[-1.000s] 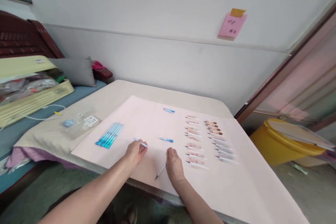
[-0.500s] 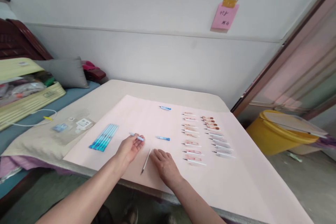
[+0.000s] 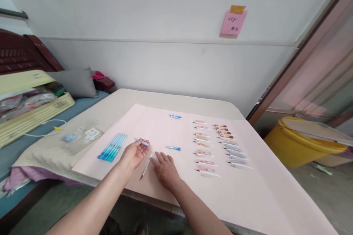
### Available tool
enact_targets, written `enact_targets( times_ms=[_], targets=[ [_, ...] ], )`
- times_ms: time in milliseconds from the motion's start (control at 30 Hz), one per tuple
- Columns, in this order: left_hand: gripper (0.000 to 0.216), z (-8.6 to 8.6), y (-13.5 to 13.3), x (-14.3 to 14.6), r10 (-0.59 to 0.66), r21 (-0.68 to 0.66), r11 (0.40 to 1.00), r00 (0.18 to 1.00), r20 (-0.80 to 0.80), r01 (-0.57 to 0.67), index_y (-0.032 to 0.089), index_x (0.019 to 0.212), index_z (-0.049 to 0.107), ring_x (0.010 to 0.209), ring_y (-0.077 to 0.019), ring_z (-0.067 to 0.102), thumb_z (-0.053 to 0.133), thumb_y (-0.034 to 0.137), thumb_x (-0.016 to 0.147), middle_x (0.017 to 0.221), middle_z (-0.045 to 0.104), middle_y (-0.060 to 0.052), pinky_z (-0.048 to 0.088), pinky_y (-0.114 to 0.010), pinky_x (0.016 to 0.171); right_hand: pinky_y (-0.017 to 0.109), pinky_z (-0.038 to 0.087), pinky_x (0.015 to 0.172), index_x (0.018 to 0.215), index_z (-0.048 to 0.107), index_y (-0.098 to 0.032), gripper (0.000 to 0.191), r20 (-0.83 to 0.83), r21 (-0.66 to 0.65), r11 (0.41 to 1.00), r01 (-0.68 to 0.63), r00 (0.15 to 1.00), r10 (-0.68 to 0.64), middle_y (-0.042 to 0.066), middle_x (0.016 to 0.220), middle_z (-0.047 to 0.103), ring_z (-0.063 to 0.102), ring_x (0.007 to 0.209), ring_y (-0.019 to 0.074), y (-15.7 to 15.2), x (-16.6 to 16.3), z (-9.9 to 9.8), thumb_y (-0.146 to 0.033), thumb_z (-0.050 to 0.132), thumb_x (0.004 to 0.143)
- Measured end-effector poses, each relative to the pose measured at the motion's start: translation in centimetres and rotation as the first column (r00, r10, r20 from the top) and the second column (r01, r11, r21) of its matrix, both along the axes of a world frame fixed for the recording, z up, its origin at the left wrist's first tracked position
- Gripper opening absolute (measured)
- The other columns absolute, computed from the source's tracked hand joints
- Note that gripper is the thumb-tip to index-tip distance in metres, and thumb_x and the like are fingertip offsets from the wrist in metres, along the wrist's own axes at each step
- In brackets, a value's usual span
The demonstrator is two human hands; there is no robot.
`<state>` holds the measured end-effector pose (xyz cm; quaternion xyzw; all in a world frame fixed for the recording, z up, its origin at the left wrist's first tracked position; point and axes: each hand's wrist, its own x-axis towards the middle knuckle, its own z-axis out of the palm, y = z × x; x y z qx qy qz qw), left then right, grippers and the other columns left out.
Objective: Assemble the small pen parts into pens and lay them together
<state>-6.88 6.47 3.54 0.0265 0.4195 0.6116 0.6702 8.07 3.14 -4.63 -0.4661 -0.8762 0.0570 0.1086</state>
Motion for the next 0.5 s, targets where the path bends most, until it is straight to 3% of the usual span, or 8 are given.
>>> enact_targets(
  times_ms=[200, 333, 500],
  targets=[
    [0.007, 0.6, 0.1, -0.5, 0.023, -0.003, 1.000, 1.000, -0.013, -0.023, 0.013, 0.073, 0.051, 0.067, -0.0145, 0.061, 0.052, 0.009, 0.078, 0.074, 0.059, -0.009, 0.053, -0.026, 0.058, 0.037, 0.030, 0.090, 0.116, 0.046, -0.027, 0.033, -0.004, 0.047, 0.999, 0.014, 1.000, -0.014, 0.007, 0.135, 0.038, 0.036, 0.118, 0.0219, 0.3, -1.1, 0.8, -0.018, 0.042, 0.085],
    [0.007, 0.5, 0.1, -0.6, 0.022, -0.010, 1.000, 1.000, -0.015, -0.022, 0.013, 0.072, 0.051, 0.067, -0.0139, 0.061, 0.052, 0.010, 0.079, 0.075, 0.059, -0.009, 0.053, -0.025, 0.057, 0.032, 0.036, 0.077, 0.091, 0.053, -0.019, 0.016, 0.026, 0.046, 0.996, 0.082, 0.996, -0.083, 0.008, 0.108, 0.055, 0.048, 0.098, 0.0204, 0.3, -1.2, 0.9, -0.011, 0.043, 0.082],
    [0.008, 0.2, 0.2, -1.0, 0.025, -0.012, 1.000, 1.000, -0.013, -0.025, 0.013, 0.072, 0.051, 0.065, -0.0136, 0.060, 0.051, 0.011, 0.080, 0.073, 0.059, -0.008, 0.053, -0.024, 0.054, 0.029, 0.036, 0.064, 0.083, 0.049, -0.017, 0.019, 0.056, 0.049, 0.981, 0.188, 0.980, -0.190, 0.009, 0.085, 0.058, 0.054, 0.078, 0.0203, -0.9, 0.8, 1.3, -0.003, 0.036, 0.080]
  ],
)
